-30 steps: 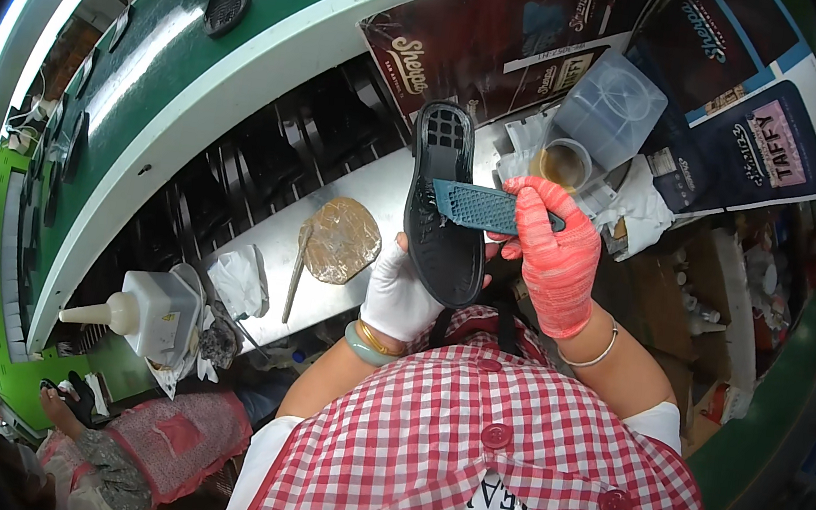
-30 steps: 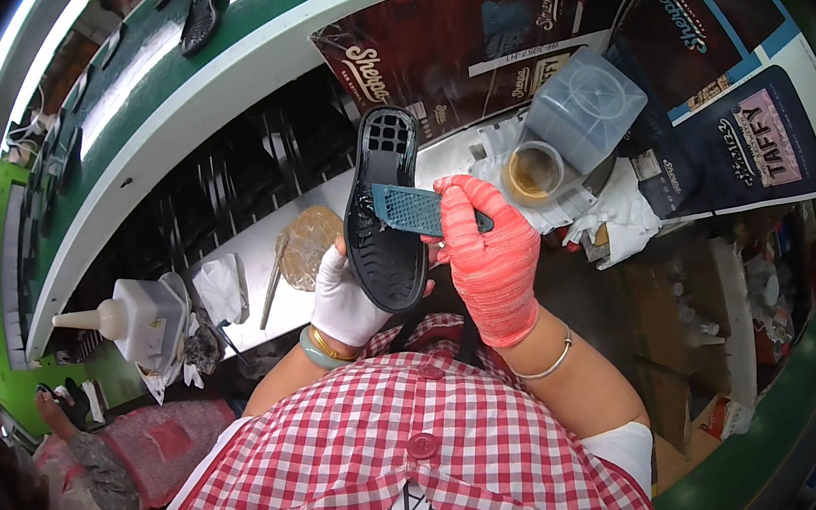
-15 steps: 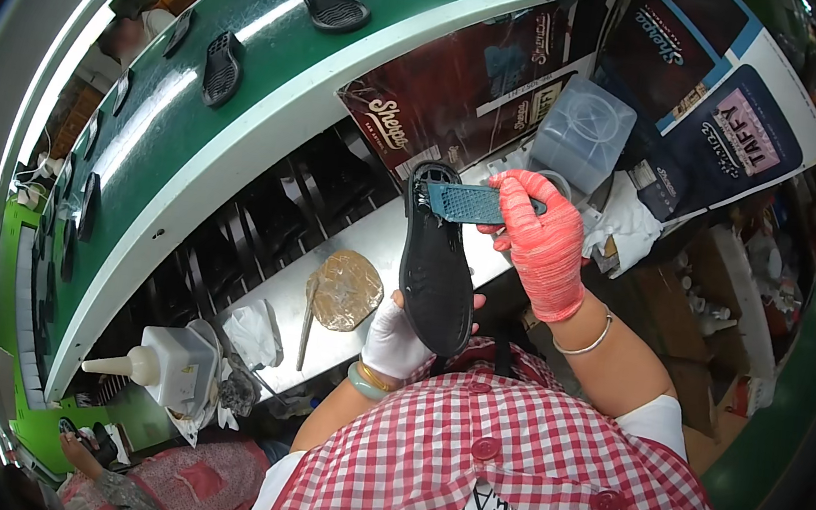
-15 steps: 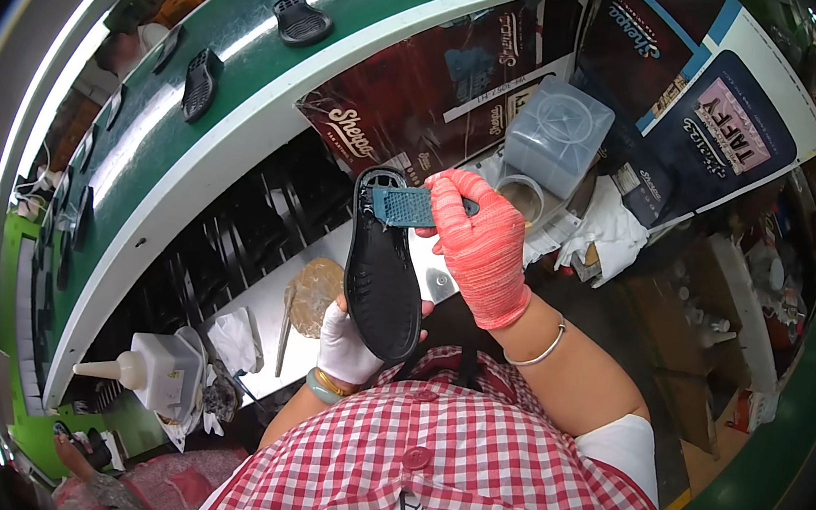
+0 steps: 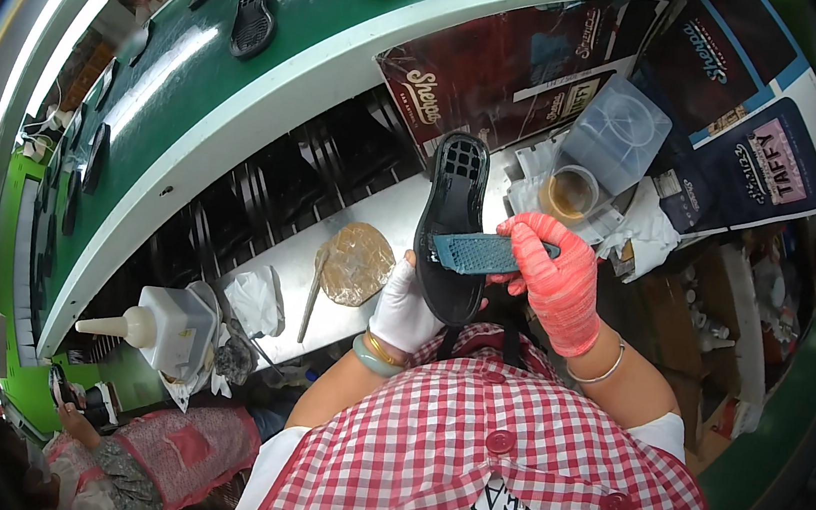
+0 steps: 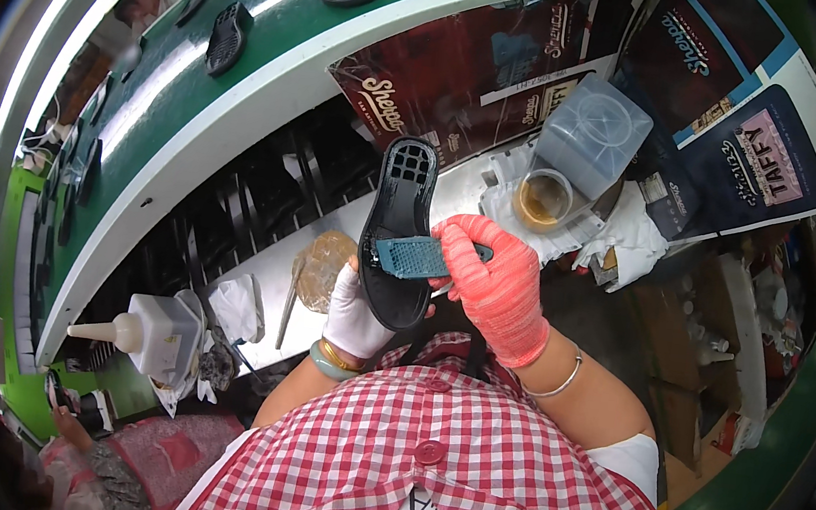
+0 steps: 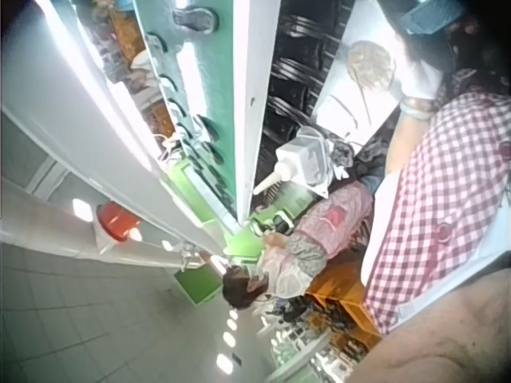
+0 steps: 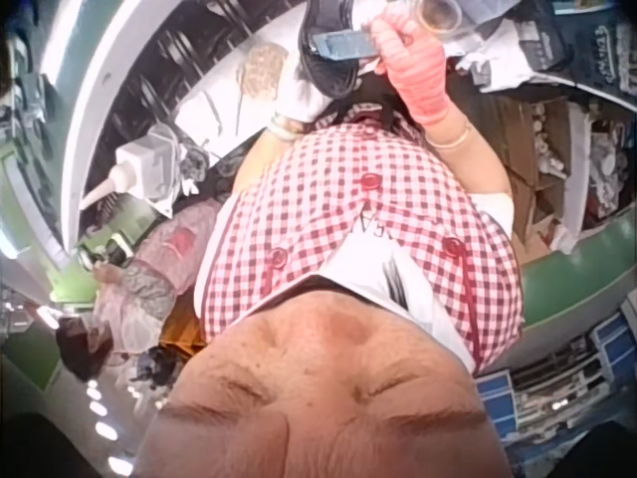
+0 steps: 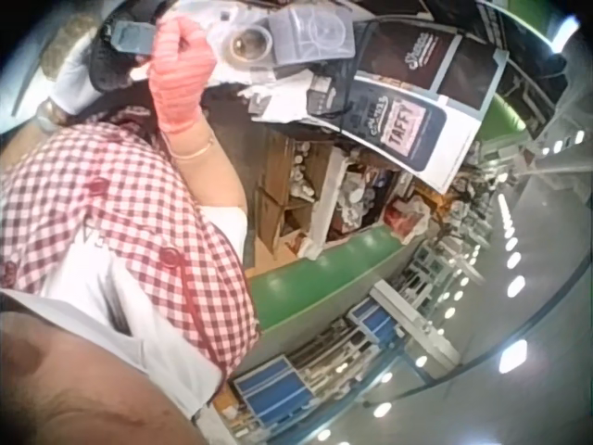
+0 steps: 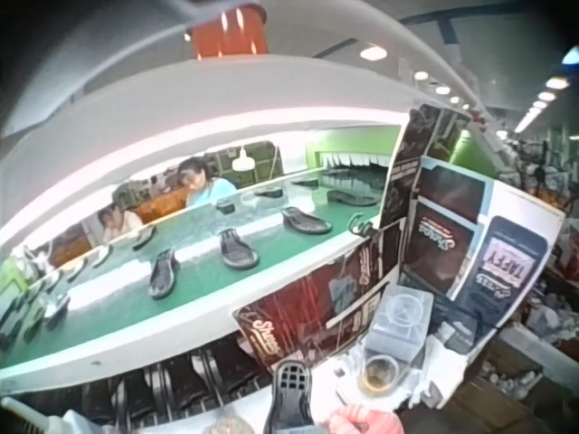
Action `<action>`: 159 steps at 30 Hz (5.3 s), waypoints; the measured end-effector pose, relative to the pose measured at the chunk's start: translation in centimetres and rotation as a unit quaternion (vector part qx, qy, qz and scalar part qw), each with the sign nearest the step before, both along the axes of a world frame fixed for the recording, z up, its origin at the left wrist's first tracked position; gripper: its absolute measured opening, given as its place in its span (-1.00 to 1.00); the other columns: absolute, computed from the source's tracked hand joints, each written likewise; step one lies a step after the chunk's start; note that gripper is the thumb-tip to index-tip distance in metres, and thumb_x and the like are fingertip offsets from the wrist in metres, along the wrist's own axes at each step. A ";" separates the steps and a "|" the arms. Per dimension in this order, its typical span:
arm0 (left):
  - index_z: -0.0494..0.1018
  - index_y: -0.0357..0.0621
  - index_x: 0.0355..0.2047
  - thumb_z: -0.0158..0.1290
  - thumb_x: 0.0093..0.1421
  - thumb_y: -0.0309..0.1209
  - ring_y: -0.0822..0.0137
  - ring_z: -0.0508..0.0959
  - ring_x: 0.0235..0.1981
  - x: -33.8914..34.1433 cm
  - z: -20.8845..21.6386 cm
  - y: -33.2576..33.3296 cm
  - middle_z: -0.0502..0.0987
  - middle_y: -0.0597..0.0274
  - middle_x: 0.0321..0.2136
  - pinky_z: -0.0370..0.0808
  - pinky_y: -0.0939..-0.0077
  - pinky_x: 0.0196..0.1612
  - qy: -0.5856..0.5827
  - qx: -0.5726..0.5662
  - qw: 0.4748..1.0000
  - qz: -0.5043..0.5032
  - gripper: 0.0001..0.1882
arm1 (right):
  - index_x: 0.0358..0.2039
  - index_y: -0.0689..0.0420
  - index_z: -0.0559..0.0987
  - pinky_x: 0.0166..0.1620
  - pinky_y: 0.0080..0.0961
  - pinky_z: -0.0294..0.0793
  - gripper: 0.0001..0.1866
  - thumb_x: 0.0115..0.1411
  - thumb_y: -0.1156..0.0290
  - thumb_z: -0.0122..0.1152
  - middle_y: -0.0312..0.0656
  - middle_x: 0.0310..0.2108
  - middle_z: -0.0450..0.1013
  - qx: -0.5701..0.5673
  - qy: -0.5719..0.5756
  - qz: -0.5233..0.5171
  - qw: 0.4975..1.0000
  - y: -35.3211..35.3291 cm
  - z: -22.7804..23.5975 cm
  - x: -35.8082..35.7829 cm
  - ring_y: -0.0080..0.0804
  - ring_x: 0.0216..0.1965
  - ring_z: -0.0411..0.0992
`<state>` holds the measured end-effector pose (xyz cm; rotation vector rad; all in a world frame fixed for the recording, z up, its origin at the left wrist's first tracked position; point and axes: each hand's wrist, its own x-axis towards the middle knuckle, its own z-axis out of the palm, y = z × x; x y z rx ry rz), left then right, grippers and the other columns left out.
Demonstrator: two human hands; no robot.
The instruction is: The person cleans the soles of black slippers using a blue scrubbing tool. They repeatedly dip the tool into a small container of liquid and scrub the textured bottom of each slipper. The person handles the slippers one at a time, turning them over to access the sole, and places them on a green counter after cleaning.
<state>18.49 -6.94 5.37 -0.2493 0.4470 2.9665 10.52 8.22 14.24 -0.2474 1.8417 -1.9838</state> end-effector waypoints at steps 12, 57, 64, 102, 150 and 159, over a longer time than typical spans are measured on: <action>0.23 -0.13 0.12 -0.05 0.13 0.11 -0.08 0.45 -0.07 -0.7 -0.3 -0.1 0.37 -0.06 0.00 0.55 0.04 -0.22 0.011 0.018 1.000 -0.018 -0.30 | -0.25 0.25 0.51 -0.56 -0.79 0.38 -0.77 0.25 0.36 -0.01 -0.26 -0.48 0.49 -0.047 -0.026 -0.054 0.997 0.4 -1.1 -0.6 -0.60 -0.54 0.48; 0.33 -0.27 -0.14 -0.38 0.32 -0.20 0.20 0.46 -0.79 0.3 -5.0 -5.0 0.50 0.00 -0.55 0.38 0.54 -0.83 -0.007 -0.025 0.967 -0.252 -0.59 | -0.32 0.17 0.57 -0.65 -0.83 0.27 -0.72 0.19 0.22 0.03 -0.30 -0.50 0.48 0.175 -0.072 0.344 0.920 -5.6 0.5 -3.1 -0.70 -0.66 0.41; 0.32 -0.23 -0.14 -0.33 0.31 -0.25 0.22 0.48 -0.76 0.5 -5.0 -6.3 0.49 0.00 -0.62 0.32 0.57 -0.83 -0.037 -0.079 0.958 -0.272 -0.66 | -0.32 0.16 0.57 -0.60 -0.81 0.32 -0.72 0.17 0.23 0.02 -0.30 -0.51 0.47 0.177 -0.075 0.367 0.910 -5.6 -0.2 -3.1 -0.69 -0.63 0.43; 0.42 -0.44 -0.27 -0.34 0.23 0.08 0.06 0.42 -0.84 -0.6 -7.1 -8.7 0.44 -0.18 -0.72 0.30 0.40 -0.87 -0.124 -0.118 0.918 -0.357 -0.31 | -0.28 0.18 0.60 -0.43 -0.75 0.35 -0.78 0.15 0.33 0.14 -0.33 -0.50 0.46 0.187 -0.043 0.313 0.930 0.0 0.5 -4.0 -0.69 -0.51 0.41; 0.06 0.08 0.24 -0.12 0.27 -0.20 0.24 0.43 -0.02 0.6 -2.6 -0.4 0.33 0.30 0.06 0.35 0.14 0.03 0.042 -0.105 0.989 0.092 -0.46 | 0.07 0.22 0.39 -0.34 -0.64 0.34 -0.58 0.24 0.30 -0.03 -0.25 -0.46 0.40 0.214 0.109 0.156 0.958 -2.0 -4.4 -0.1 -0.60 -0.46 0.30; 0.12 0.03 0.20 -0.11 0.26 -0.20 0.26 0.43 -0.04 0.1 -5.0 -3.4 0.37 0.27 -0.01 0.35 0.18 0.05 0.041 -0.092 0.989 0.108 -0.48 | 0.05 0.11 0.43 -0.39 -0.70 0.29 -0.59 0.22 0.25 0.00 -0.39 -0.48 0.36 0.203 -0.017 0.247 0.948 -0.7 -1.7 0.0 -0.66 -0.48 0.26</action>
